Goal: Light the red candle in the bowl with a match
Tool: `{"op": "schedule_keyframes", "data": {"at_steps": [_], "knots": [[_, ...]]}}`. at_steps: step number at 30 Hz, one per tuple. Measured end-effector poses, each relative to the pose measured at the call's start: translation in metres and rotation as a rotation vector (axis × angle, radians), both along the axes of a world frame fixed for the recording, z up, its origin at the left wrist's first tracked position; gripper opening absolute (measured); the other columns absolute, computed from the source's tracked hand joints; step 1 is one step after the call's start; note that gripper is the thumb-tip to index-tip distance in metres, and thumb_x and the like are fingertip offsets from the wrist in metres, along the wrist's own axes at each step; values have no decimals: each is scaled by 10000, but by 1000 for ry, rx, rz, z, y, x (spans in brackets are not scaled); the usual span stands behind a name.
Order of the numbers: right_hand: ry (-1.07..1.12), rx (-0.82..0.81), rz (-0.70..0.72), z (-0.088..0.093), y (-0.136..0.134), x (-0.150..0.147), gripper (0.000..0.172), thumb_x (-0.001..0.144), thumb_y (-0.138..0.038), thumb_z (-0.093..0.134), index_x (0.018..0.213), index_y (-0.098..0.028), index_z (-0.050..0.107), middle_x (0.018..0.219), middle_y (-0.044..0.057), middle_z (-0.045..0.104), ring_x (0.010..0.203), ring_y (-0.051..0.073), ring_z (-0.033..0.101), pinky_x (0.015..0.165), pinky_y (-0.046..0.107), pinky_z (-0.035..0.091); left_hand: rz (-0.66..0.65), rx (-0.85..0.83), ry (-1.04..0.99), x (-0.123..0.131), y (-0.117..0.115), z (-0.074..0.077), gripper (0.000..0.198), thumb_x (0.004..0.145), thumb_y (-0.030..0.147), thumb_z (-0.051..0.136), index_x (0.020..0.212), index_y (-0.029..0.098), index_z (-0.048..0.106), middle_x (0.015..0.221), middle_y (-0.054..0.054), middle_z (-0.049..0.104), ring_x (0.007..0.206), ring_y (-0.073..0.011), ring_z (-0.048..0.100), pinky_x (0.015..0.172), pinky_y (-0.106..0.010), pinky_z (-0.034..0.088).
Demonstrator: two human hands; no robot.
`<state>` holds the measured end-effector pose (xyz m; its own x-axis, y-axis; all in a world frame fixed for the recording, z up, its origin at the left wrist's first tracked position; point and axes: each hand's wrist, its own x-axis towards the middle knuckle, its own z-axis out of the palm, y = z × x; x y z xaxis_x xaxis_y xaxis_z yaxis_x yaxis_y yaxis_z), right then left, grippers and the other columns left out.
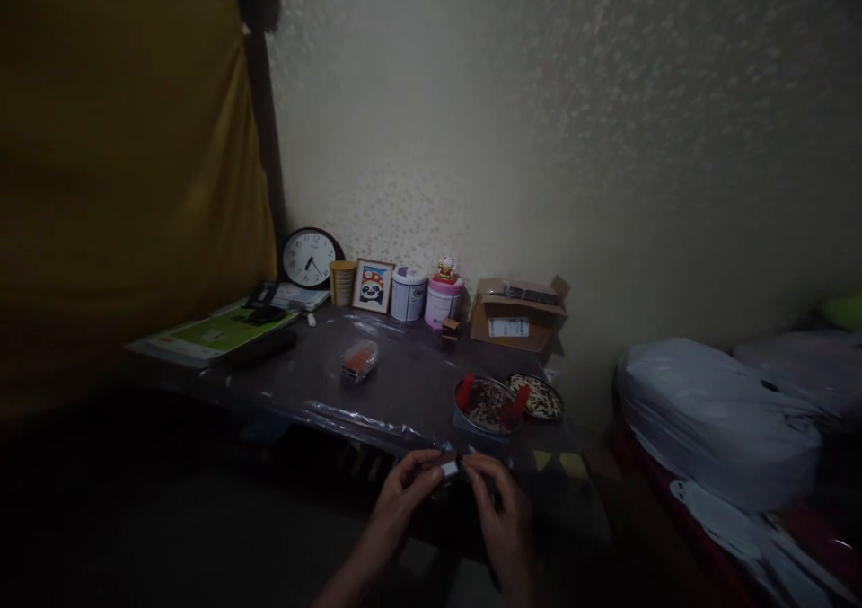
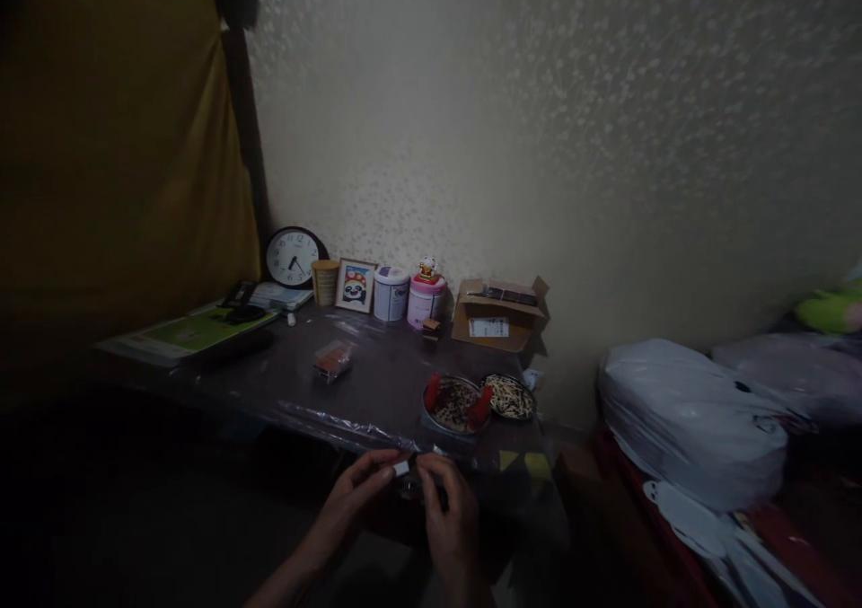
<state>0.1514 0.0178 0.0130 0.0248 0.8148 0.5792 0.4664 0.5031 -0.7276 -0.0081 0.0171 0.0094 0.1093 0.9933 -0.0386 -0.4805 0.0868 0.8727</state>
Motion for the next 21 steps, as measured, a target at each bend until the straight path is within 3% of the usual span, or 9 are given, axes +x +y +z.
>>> {"op": "schedule_keyframes", "data": {"at_steps": [4, 13, 19, 21], "knots": [[-11, 31, -20, 2, 0, 0, 131, 866, -256, 521, 873, -226, 648, 899, 37, 713, 884, 179, 661, 803, 273, 518, 2, -13, -27, 0, -1, 2, 297, 670, 358, 718, 906, 184, 672, 923, -66, 712, 833, -192, 618, 785, -295, 448], [-82, 261, -35, 10, 2, -6, 131, 859, -182, 511, 853, -226, 634, 844, 35, 692, 813, 164, 659, 739, 277, 543, 21, -3, -64, 1, 0, 2, 266, 669, 352, 722, 870, 183, 680, 832, -31, 698, 747, -155, 605, 715, -252, 448], [-108, 367, -143, 23, -7, -7, 133, 865, -188, 500, 878, -226, 626, 876, 42, 696, 830, 167, 661, 745, 291, 537, 50, -43, -117, 2, 1, 7, 265, 669, 357, 723, 849, 173, 664, 769, -24, 691, 697, -147, 601, 660, -244, 445], [-181, 378, -88, 21, -8, -7, 167, 869, -177, 485, 909, -235, 636, 908, 44, 702, 857, 172, 656, 765, 305, 527, 55, -34, -145, 2, 0, 8, 258, 663, 345, 731, 842, 171, 666, 765, -23, 692, 695, -141, 601, 659, -235, 444]]}}
